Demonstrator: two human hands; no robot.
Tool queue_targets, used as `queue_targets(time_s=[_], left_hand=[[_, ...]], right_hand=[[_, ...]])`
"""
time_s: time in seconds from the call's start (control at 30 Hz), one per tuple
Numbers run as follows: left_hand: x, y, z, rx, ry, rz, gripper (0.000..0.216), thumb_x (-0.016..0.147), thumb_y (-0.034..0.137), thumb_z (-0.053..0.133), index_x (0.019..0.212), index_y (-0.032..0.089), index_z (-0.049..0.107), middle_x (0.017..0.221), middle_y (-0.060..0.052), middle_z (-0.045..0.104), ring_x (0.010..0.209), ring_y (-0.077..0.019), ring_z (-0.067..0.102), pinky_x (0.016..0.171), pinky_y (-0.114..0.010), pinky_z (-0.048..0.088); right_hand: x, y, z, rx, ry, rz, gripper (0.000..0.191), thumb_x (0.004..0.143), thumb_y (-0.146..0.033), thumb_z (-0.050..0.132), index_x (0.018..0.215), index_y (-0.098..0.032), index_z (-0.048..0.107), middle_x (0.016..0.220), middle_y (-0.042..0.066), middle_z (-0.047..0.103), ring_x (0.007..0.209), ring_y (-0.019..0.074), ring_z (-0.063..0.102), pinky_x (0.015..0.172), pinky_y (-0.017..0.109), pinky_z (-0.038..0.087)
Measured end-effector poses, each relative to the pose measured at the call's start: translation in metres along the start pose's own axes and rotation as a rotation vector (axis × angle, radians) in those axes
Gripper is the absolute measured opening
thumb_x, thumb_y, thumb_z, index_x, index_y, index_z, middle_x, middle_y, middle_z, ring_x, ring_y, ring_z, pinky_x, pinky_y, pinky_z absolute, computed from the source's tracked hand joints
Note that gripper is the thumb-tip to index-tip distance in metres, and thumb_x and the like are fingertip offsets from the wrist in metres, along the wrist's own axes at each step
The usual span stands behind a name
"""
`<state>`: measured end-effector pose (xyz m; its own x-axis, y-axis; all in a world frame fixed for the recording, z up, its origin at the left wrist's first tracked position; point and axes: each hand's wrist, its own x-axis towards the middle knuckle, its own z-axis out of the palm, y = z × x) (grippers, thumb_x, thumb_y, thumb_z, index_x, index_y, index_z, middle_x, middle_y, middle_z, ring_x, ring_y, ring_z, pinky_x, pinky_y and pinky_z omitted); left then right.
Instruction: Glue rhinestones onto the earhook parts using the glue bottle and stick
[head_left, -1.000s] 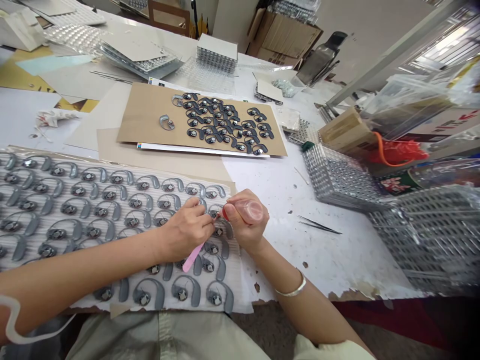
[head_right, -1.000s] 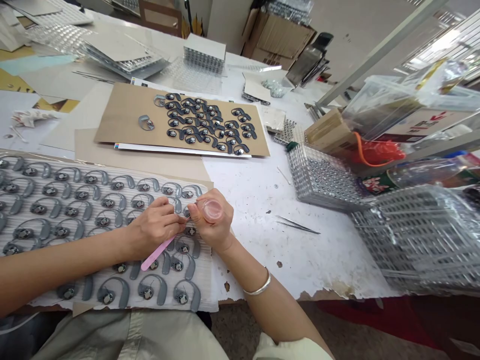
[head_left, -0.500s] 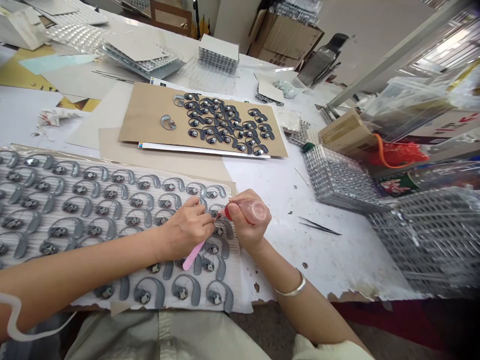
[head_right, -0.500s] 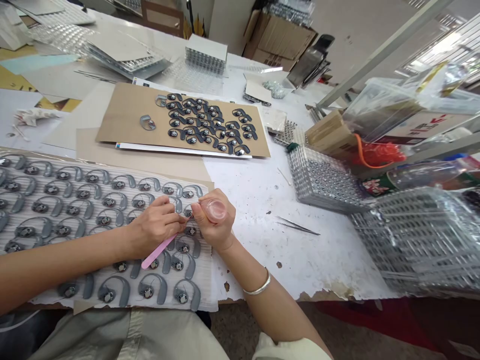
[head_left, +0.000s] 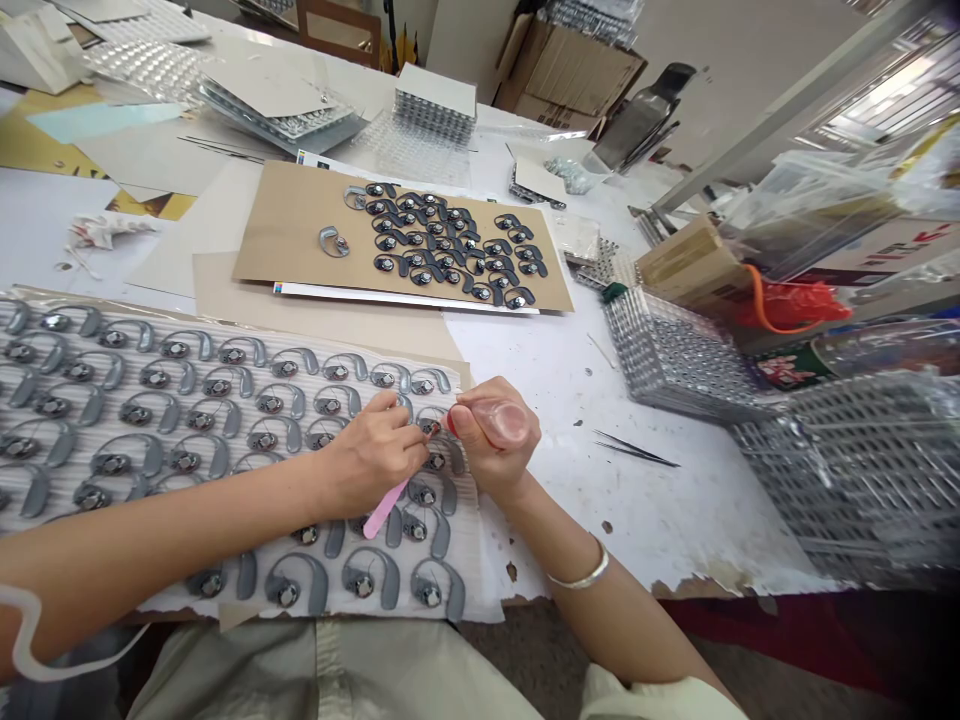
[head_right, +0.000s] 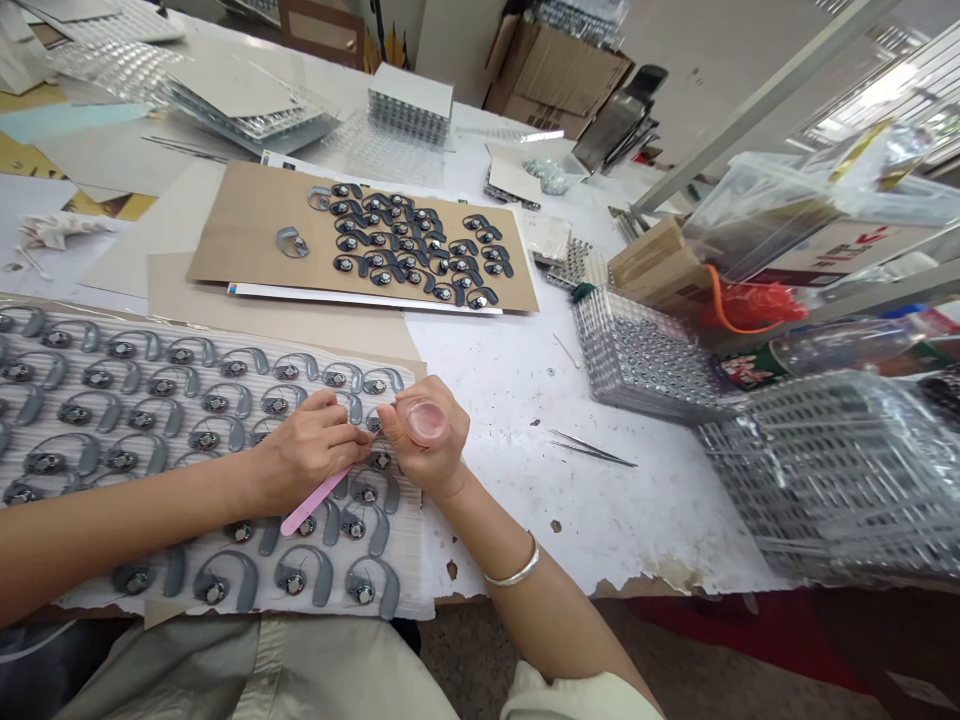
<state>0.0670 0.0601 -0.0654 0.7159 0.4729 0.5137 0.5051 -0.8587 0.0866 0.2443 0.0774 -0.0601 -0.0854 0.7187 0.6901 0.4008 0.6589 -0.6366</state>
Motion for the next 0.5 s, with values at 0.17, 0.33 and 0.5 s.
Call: queue_targets(time_s=[0.17,0.33,0.5], left_hand=[[-0.0004,0.0001,0.0003,-0.011,0.011,-0.004,0.022,0.088,0.009,0.05,0.069,0.014,0.06,0.065,-0.004,0.061,0.061,-0.0155,0.045,0.066,-0.035,0.033],[-0.0012,0.0005,0.002,-0.007,0.015,-0.012,0.024,0.088,0.009,0.05,0.066,0.014,0.059,0.065,-0.005,0.06,0.062,-0.0155,0.045,0.066,-0.035,0.033],[-0.0018,0.0006,0.0033,-0.006,0.012,-0.015,0.024,0.088,0.009,0.049,0.067,0.015,0.06,0.068,-0.005,0.062,0.063,-0.0154,0.046,0.067,-0.035,0.035]], right_hand=[[0.0012,0.0002,-0.0005,-0.006,-0.007,-0.039,0.011,0.076,-0.015,0.063,0.069,-0.02,0.057,0.067,0.0,0.059,0.06,0.0141,0.056,0.055,0.031,0.047],[-0.0002,0.0009,-0.0007,-0.034,-0.011,-0.019,0.01,0.078,-0.017,0.062,0.069,-0.021,0.057,0.065,0.001,0.059,0.059,0.015,0.055,0.055,0.032,0.047],[0.0019,-0.0017,-0.0018,-0.04,-0.008,-0.013,0.011,0.078,-0.018,0.062,0.068,-0.021,0.056,0.063,0.001,0.059,0.058,0.0154,0.056,0.053,0.032,0.047]])
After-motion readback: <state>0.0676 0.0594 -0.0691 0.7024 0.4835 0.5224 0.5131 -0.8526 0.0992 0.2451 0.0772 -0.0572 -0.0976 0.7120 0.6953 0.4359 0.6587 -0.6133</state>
